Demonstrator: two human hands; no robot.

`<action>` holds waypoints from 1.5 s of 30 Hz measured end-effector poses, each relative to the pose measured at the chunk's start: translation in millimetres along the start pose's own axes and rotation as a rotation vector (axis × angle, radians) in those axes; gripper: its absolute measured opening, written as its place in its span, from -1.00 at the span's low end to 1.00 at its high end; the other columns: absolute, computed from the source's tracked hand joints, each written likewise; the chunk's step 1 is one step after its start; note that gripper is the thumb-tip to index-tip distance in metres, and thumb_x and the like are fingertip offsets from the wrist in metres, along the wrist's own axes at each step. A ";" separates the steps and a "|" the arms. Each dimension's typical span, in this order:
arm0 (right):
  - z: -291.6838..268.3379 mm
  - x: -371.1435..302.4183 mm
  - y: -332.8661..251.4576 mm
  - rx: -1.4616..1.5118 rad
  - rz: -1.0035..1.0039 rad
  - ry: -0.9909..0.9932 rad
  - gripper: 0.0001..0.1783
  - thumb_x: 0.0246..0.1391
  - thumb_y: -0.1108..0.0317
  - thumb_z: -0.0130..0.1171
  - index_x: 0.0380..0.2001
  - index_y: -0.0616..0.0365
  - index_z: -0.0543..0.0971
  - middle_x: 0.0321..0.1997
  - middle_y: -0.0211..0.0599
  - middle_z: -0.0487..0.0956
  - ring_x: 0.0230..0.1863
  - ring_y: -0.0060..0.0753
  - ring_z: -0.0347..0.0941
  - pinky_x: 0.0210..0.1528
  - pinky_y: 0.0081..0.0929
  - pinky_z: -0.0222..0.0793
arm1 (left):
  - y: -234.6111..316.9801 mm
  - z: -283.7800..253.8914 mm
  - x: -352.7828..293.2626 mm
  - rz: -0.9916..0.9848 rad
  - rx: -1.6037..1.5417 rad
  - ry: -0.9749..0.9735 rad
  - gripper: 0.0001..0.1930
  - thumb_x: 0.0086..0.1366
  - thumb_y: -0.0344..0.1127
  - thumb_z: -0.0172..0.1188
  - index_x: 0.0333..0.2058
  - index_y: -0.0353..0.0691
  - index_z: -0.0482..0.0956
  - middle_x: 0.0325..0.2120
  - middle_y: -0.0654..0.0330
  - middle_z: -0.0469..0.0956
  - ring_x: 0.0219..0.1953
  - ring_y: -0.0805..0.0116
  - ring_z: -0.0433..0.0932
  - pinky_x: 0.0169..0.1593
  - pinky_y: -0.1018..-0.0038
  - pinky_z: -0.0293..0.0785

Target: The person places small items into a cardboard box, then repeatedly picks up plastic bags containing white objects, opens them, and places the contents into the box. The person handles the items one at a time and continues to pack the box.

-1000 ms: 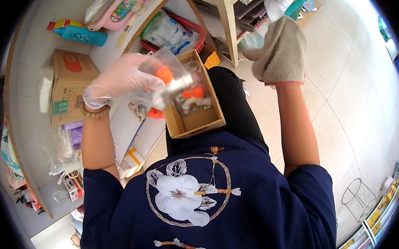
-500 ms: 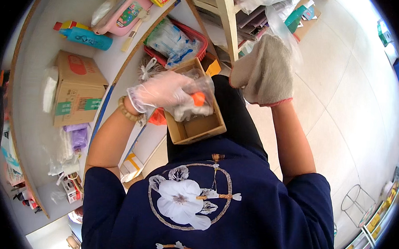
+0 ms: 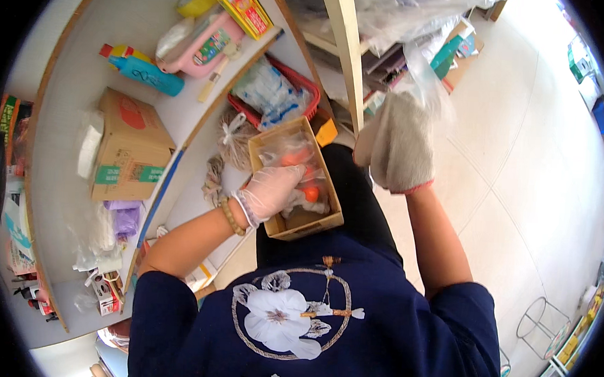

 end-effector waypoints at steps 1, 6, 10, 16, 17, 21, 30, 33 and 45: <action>-1.1 -4.6 -1.1 0.021 -0.102 0.196 -0.49 -0.61 0.42 0.06 -0.34 0.22 0.37 -0.28 0.08 0.33 -0.18 0.22 0.24 -0.06 -0.11 0.20 | 0.5 -15.9 -1.3 -0.014 -0.012 0.075 -0.76 0.13 -0.23 0.20 -0.36 -0.24 0.38 -0.41 -0.03 0.54 -0.30 -0.08 0.54 -0.30 0.16 0.44; -3.1 9.5 -20.9 0.055 -0.082 -0.093 -0.66 -0.38 0.34 0.10 -0.39 0.19 0.41 -0.36 0.03 0.41 -0.27 0.17 0.34 -0.21 -0.11 0.27 | 36.7 -81.7 -30.5 0.151 -0.034 0.322 -0.72 0.16 -0.10 0.17 -0.43 -0.20 0.42 -0.38 0.05 0.53 -0.31 0.04 0.55 -0.28 0.20 0.46; 1.9 15.0 -62.6 -0.024 -0.145 -0.194 -0.87 -0.12 0.33 0.08 -0.47 0.12 0.44 -0.50 -0.15 0.46 -0.45 -0.10 0.45 -0.47 -0.27 0.36 | 34.7 -16.0 -26.4 0.162 -0.015 0.009 -0.68 0.12 -0.01 0.19 -0.36 -0.16 0.52 -0.40 0.04 0.50 -0.32 0.06 0.53 -0.27 0.20 0.47; 44.9 0.6 -109.3 -0.127 -0.362 -0.578 -0.88 -0.04 0.30 0.11 -0.53 0.01 0.60 -0.42 -0.25 0.55 -0.31 -0.24 0.53 -0.53 -0.24 0.45 | 31.7 1.8 -21.6 0.196 0.030 0.004 -0.65 0.04 -0.01 0.24 -0.32 -0.14 0.56 -0.31 0.08 0.55 -0.20 0.03 0.49 -0.22 0.17 0.48; 45.5 -1.5 -111.9 -0.097 -0.360 -0.596 -0.88 -0.05 0.30 0.12 -0.54 0.00 0.62 -0.40 -0.27 0.55 -0.29 -0.25 0.54 -0.53 -0.24 0.46 | 33.2 0.6 -24.1 0.206 0.023 -0.002 -0.65 0.03 0.00 0.24 -0.32 -0.13 0.56 -0.30 0.08 0.55 -0.20 0.03 0.49 -0.21 0.16 0.47; 68.4 -23.9 -95.9 -0.206 -0.468 -0.520 -0.93 -0.22 0.35 0.21 -0.56 -0.03 0.65 -0.36 -0.32 0.55 -0.21 -0.23 0.52 -0.47 -0.30 0.48 | 49.2 6.4 -23.5 0.244 -0.117 0.007 -0.65 0.04 0.02 0.22 -0.36 -0.14 0.57 -0.42 0.04 0.56 -0.28 0.00 0.53 -0.21 0.16 0.47; 53.8 -16.8 -94.2 -0.167 -0.376 -0.589 -0.91 -0.31 0.42 0.21 -0.58 0.02 0.61 -0.32 -0.26 0.55 -0.19 -0.16 0.48 -0.25 -0.33 0.47 | -28.4 -109.7 -2.6 0.121 -0.410 0.251 -0.60 0.25 0.07 0.02 -0.28 -0.17 0.57 -0.36 0.08 0.57 -0.28 0.09 0.55 -0.18 0.26 0.43; 59.1 -12.5 -101.6 -0.132 -0.414 -0.582 -0.94 -0.23 0.38 0.16 -0.57 0.04 0.59 -0.34 -0.25 0.54 -0.18 -0.15 0.48 -0.24 -0.29 0.44 | -108.2 -198.0 -10.4 0.020 0.155 0.944 -0.60 0.23 0.02 0.05 -0.08 -0.11 0.47 -0.20 0.06 0.55 -0.11 0.04 0.50 -0.08 0.23 0.42; 44.6 -12.2 -98.9 0.053 -0.346 -0.420 -0.86 -0.15 0.35 0.10 -0.43 0.06 0.51 -0.35 -0.23 0.50 -0.20 -0.14 0.46 -0.22 -0.29 0.39 | -202.7 -270.9 28.4 -0.535 0.217 0.703 -0.02 -0.07 0.24 0.26 0.24 -0.23 0.17 0.20 -0.06 0.23 0.21 -0.04 0.23 0.22 0.18 0.20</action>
Point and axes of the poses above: each hand's wrist, its own x-axis towards the middle knuckle, its own z-axis out of the palm, y = z × x, the point moved 8 cm from there along x, towards the middle knuckle
